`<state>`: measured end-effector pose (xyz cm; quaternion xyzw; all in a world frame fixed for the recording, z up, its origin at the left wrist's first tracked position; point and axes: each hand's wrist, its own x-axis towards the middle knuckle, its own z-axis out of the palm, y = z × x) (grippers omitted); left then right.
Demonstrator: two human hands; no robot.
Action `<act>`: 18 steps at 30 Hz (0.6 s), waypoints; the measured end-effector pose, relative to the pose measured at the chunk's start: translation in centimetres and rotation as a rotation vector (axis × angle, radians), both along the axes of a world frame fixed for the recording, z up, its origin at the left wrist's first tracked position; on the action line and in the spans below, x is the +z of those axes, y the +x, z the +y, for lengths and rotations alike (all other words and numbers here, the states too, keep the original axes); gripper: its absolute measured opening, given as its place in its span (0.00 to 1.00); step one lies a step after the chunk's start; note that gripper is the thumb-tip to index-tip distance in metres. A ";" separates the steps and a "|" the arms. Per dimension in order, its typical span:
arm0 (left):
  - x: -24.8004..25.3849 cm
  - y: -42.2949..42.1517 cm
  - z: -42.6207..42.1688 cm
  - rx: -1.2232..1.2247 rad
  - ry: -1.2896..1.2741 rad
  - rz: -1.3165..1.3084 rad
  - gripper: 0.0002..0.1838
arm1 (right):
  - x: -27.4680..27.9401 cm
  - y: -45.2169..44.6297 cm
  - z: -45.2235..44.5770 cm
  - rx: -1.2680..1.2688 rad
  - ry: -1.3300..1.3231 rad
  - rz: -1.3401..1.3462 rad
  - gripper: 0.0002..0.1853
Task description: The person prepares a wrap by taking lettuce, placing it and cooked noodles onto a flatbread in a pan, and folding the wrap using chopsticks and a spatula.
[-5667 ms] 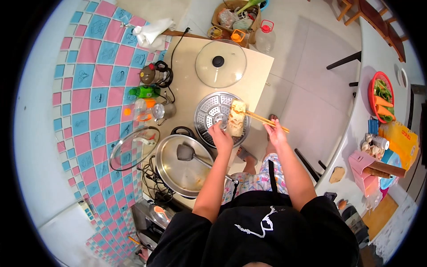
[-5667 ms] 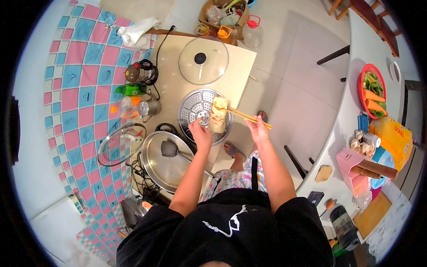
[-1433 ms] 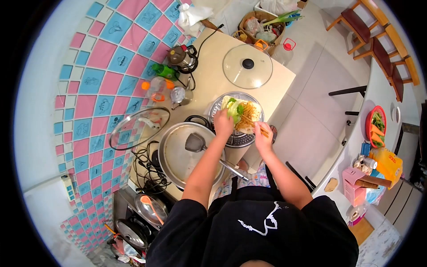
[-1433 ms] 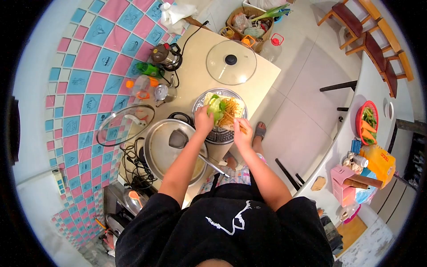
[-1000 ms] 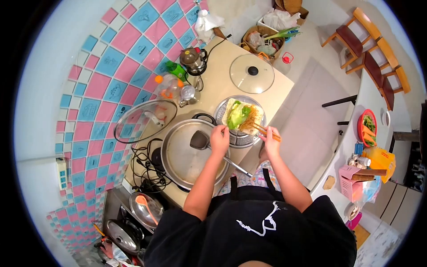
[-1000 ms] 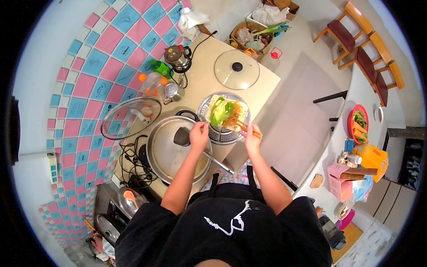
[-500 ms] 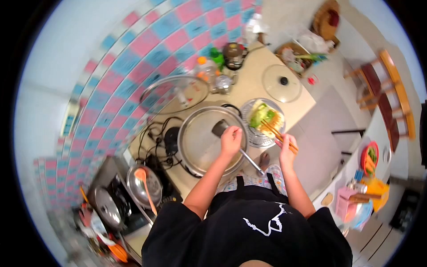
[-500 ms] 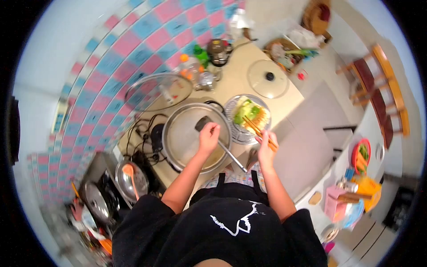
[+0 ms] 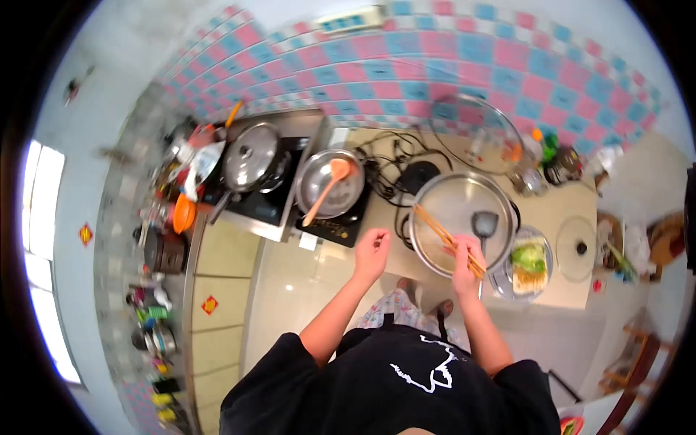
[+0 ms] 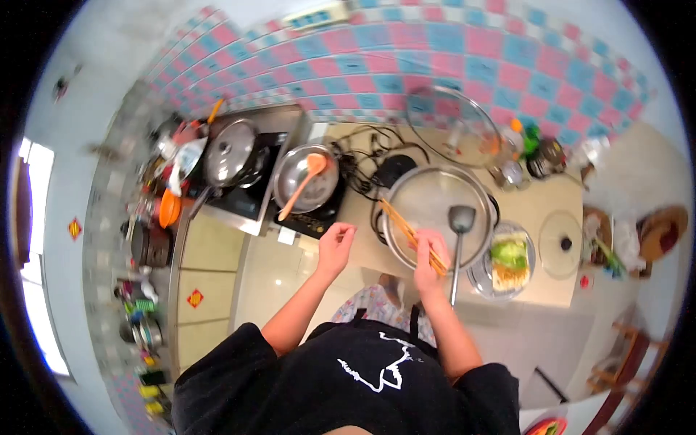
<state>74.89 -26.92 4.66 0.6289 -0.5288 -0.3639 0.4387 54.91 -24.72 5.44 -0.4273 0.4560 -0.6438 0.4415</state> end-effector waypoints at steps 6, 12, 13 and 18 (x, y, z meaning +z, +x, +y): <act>1.2 11.1 4.6 0.337 -0.102 0.115 0.05 | 1.4 9.7 0.3 0.247 -0.026 -0.076 0.09; 1.3 24.0 8.9 0.559 -0.283 0.177 0.05 | 4.1 23.8 1.2 0.544 0.057 0.026 0.10; 1.4 26.6 10.0 0.618 -0.270 0.202 0.05 | 4.3 26.8 1.3 0.601 0.042 0.094 0.10; 0.0 41.3 18.2 0.932 -0.301 0.113 0.06 | 4.5 43.0 2.4 0.938 0.085 0.103 0.10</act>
